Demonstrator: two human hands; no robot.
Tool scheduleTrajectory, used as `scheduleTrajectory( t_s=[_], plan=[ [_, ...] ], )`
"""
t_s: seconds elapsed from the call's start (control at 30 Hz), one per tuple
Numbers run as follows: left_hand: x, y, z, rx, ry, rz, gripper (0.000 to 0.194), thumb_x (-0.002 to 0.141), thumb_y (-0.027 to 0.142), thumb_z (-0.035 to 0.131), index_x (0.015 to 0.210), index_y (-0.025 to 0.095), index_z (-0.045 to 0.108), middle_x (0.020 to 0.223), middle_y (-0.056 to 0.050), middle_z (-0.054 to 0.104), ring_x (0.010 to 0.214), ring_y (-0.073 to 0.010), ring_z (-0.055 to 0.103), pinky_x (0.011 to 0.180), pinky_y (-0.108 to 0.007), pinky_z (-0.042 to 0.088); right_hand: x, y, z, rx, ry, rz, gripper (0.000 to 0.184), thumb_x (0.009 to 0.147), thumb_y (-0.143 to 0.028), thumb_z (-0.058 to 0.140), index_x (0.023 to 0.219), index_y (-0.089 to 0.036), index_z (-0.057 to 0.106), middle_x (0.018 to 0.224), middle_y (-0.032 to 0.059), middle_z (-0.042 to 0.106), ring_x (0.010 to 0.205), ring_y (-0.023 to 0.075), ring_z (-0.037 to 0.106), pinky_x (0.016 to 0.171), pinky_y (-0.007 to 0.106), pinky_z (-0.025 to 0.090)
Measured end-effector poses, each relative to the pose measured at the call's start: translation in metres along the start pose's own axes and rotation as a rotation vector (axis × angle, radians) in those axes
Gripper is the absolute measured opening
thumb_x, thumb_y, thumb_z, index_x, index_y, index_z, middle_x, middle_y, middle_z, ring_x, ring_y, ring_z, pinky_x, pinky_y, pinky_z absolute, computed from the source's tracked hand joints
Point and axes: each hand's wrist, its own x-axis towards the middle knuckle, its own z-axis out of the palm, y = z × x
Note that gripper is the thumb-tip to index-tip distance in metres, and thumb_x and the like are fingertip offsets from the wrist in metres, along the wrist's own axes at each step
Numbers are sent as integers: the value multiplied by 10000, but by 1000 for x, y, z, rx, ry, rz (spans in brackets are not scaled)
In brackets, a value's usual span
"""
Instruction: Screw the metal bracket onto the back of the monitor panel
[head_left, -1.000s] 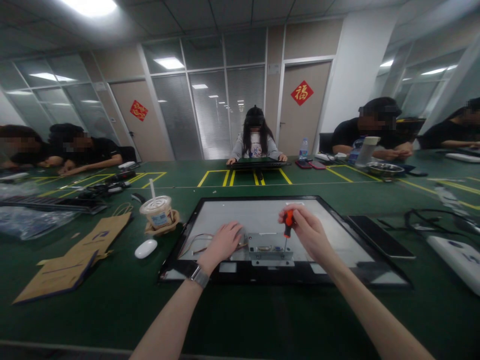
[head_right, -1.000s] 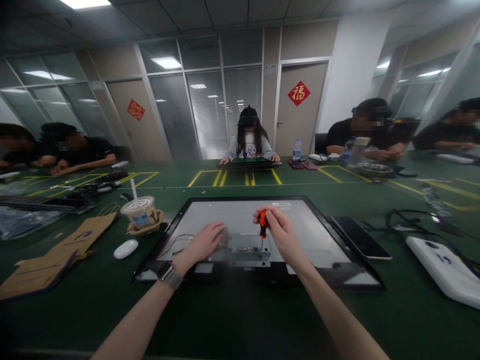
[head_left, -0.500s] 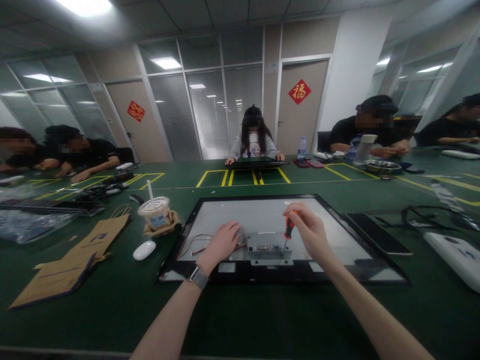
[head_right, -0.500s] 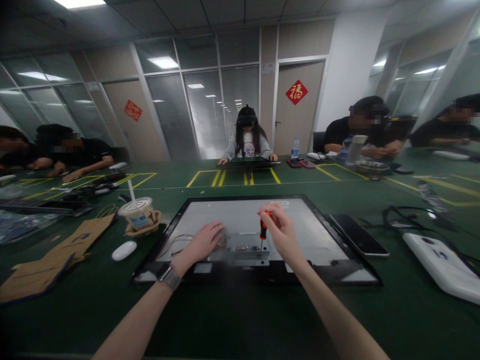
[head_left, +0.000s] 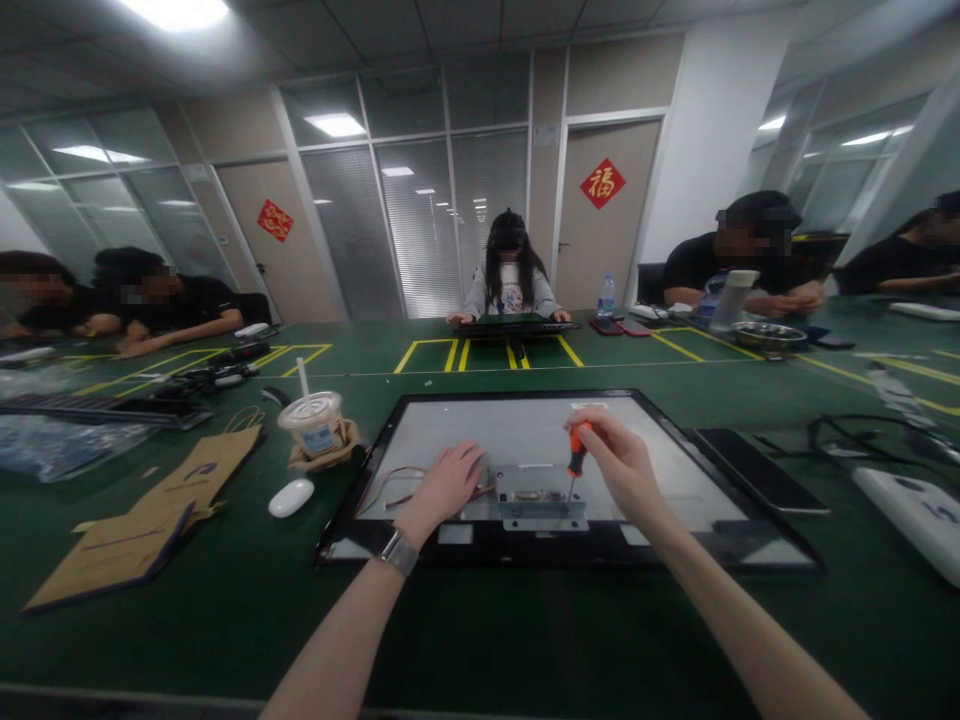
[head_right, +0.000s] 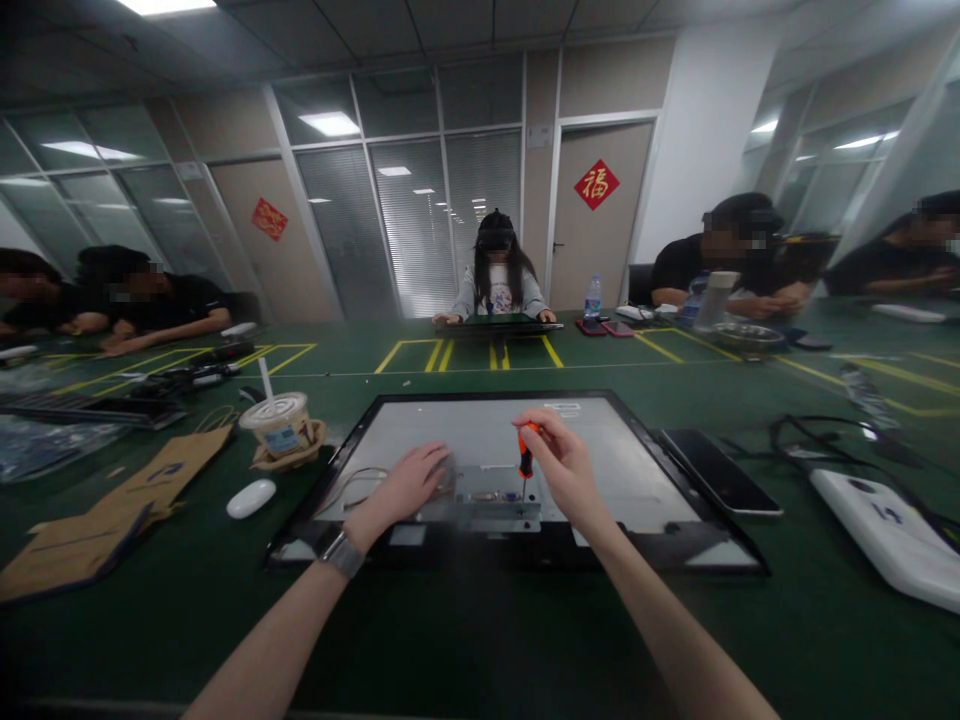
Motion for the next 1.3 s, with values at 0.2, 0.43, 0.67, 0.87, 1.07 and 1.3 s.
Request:
scheduleTrajectory(
  t_s=[0.2, 0.43, 0.67, 0.87, 1.07, 1.3],
  plan=[
    [0, 0, 0, -1, -10, -5, 410, 1001, 252, 411, 1379, 138, 525, 1486, -132, 488, 1375, -243, 453, 1181, -421, 302, -1, 4, 1, 49, 9, 30, 194, 882, -413, 651, 972, -255, 718, 812, 24, 664, 749, 188, 621, 689, 336, 516],
    [1, -3, 4, -9, -3, 4, 410, 1004, 261, 400, 1378, 149, 525, 1490, -135, 481, 1379, -248, 447, 1177, -446, 306, -1, -3, 2, 4, 24, 6, 234, 913, -440, 593, 938, -238, 709, 864, 56, 698, 827, 220, 659, 752, 380, 532],
    [1, -3, 2, -11, 8, 7, 409, 996, 260, 402, 1372, 159, 528, 1479, -132, 496, 1372, -249, 452, 1171, -442, 315, 0, -3, 0, 5, 14, -22, 155, 836, -402, 693, 827, -251, 725, 849, 39, 627, 800, 209, 602, 671, 342, 515],
    [0, -1, 0, -20, 3, 14, 405, 995, 255, 395, 1363, 162, 534, 1479, -133, 496, 1374, -244, 450, 1167, -439, 318, -2, 6, -1, 72, -13, 52, 235, 921, -424, 592, 1025, -252, 713, 892, 48, 704, 866, 217, 654, 773, 371, 531],
    [0, 0, -1, -23, -6, 13, 407, 996, 248, 389, 1365, 152, 531, 1483, -135, 491, 1376, -247, 449, 1174, -446, 307, -1, 6, -2, 55, 2, 17, 195, 924, -403, 593, 942, -259, 722, 923, 47, 671, 869, 213, 625, 766, 361, 513],
    [0, -1, 0, -16, 1, 14, 401, 993, 250, 391, 1360, 171, 530, 1484, -128, 490, 1376, -239, 449, 1172, -439, 308, -1, 5, -2, 25, 28, 32, 234, 910, -431, 604, 1016, -257, 720, 856, 41, 684, 841, 219, 648, 776, 381, 530]
  ],
)
